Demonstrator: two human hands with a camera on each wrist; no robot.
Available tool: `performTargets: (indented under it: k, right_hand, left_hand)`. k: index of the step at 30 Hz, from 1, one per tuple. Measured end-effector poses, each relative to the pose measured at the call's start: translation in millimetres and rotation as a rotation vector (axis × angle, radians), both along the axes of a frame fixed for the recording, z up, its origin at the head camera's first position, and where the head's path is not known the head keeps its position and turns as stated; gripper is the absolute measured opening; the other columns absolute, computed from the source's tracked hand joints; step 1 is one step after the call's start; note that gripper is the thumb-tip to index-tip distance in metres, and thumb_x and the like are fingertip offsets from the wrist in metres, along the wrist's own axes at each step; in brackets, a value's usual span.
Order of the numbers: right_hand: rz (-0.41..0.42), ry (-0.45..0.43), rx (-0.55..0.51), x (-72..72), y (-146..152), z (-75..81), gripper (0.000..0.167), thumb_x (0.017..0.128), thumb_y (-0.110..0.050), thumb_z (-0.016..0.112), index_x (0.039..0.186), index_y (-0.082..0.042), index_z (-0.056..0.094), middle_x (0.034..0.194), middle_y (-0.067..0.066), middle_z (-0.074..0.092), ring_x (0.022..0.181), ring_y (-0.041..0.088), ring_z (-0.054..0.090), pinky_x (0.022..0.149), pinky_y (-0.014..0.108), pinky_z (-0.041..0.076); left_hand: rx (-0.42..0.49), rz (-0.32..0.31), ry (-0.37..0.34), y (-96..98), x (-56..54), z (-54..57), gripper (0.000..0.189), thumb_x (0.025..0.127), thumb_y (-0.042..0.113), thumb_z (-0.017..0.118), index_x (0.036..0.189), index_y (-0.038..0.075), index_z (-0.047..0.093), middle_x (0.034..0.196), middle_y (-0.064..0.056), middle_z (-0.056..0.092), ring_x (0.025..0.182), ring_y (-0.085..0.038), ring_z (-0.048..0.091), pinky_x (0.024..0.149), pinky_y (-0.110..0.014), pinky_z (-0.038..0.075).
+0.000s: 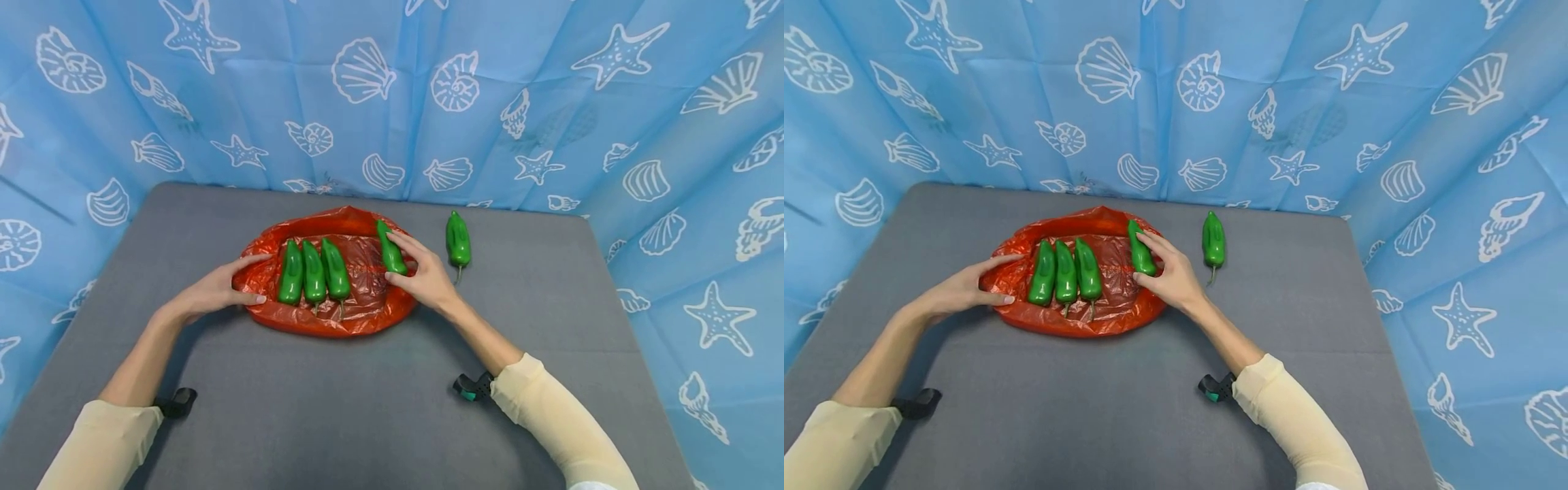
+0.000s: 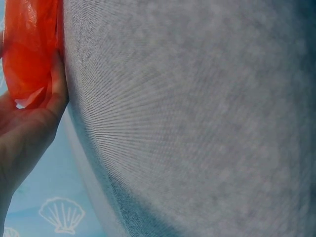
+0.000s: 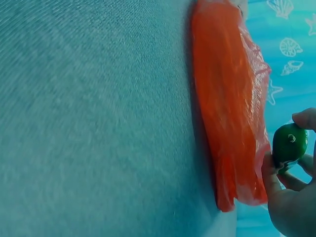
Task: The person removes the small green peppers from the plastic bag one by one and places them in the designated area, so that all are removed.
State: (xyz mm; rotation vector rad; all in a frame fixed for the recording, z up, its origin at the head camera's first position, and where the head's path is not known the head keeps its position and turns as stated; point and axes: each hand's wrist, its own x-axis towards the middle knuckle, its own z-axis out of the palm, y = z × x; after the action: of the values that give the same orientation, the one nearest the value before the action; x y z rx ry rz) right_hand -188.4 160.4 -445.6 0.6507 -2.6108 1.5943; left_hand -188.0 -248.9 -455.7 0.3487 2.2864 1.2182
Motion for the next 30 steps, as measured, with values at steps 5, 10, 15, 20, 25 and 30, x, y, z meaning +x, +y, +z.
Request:
performTargets:
  k: [5,10,15,20,25,30]
  right_hand:
    - [-0.015,-0.001,-0.046,8.4,5,15.0,0.066,0.083,0.005,0.073,0.144,0.0,0.049,0.153,0.017,0.041,0.126,0.035,0.051,0.096,0.054,0.048]
    - [-0.023,-0.001,-0.03,20.4,8,39.5,0.062,0.085,0.006,0.071,0.142,0.007,0.047,0.15,0.026,0.041,0.117,0.039,0.055,0.098,0.053,0.048]
    - [-0.048,-0.003,-0.035,20.4,16,43.4,0.062,0.086,0.006,0.07,0.142,0.008,0.046,0.151,0.026,0.039,0.111,0.038,0.056,0.097,0.05,0.049]
    - [-0.077,-0.013,-0.042,18.5,24,42.8,0.062,0.086,0.004,0.071,0.143,0.006,0.047,0.152,0.025,0.039,0.117,0.037,0.055,0.099,0.05,0.048]
    - [-0.107,-0.01,-0.052,18.6,34,43.6,0.061,0.086,0.004,0.072,0.143,0.005,0.048,0.152,0.025,0.038,0.121,0.038,0.054,0.098,0.051,0.048]
    - [-0.153,-0.006,-0.03,18.6,42,44.5,0.06,0.087,0.002,0.072,0.142,0.004,0.049,0.152,0.022,0.04,0.114,0.035,0.055,0.095,0.048,0.05]
  left_hand:
    - [-0.001,-0.003,-0.008,-0.1,-0.1,0.7,0.086,0.09,0.032,0.074,0.158,0.017,0.023,0.159,-0.028,0.018,0.14,-0.047,0.025,0.108,-0.068,0.027]
    - [0.011,-0.006,-0.009,0.1,0.4,0.8,0.086,0.091,0.031,0.074,0.158,0.016,0.023,0.159,-0.029,0.016,0.141,-0.049,0.022,0.109,-0.069,0.025]
    - [0.015,0.004,-0.024,0.3,0.2,2.2,0.086,0.09,0.031,0.074,0.158,0.018,0.024,0.158,-0.027,0.019,0.138,-0.045,0.028,0.108,-0.066,0.028]
    - [0.02,0.005,-0.029,1.5,-0.7,4.6,0.088,0.09,0.03,0.075,0.158,0.016,0.023,0.159,-0.029,0.018,0.14,-0.047,0.026,0.109,-0.067,0.026]
    - [0.024,0.006,-0.028,3.8,-0.1,6.3,0.089,0.089,0.029,0.076,0.159,0.015,0.022,0.16,-0.03,0.014,0.143,-0.051,0.018,0.11,-0.069,0.022]
    - [0.018,0.004,-0.021,3.0,1.2,5.6,0.088,0.09,0.028,0.075,0.159,0.015,0.022,0.159,-0.029,0.016,0.142,-0.049,0.022,0.109,-0.068,0.026]
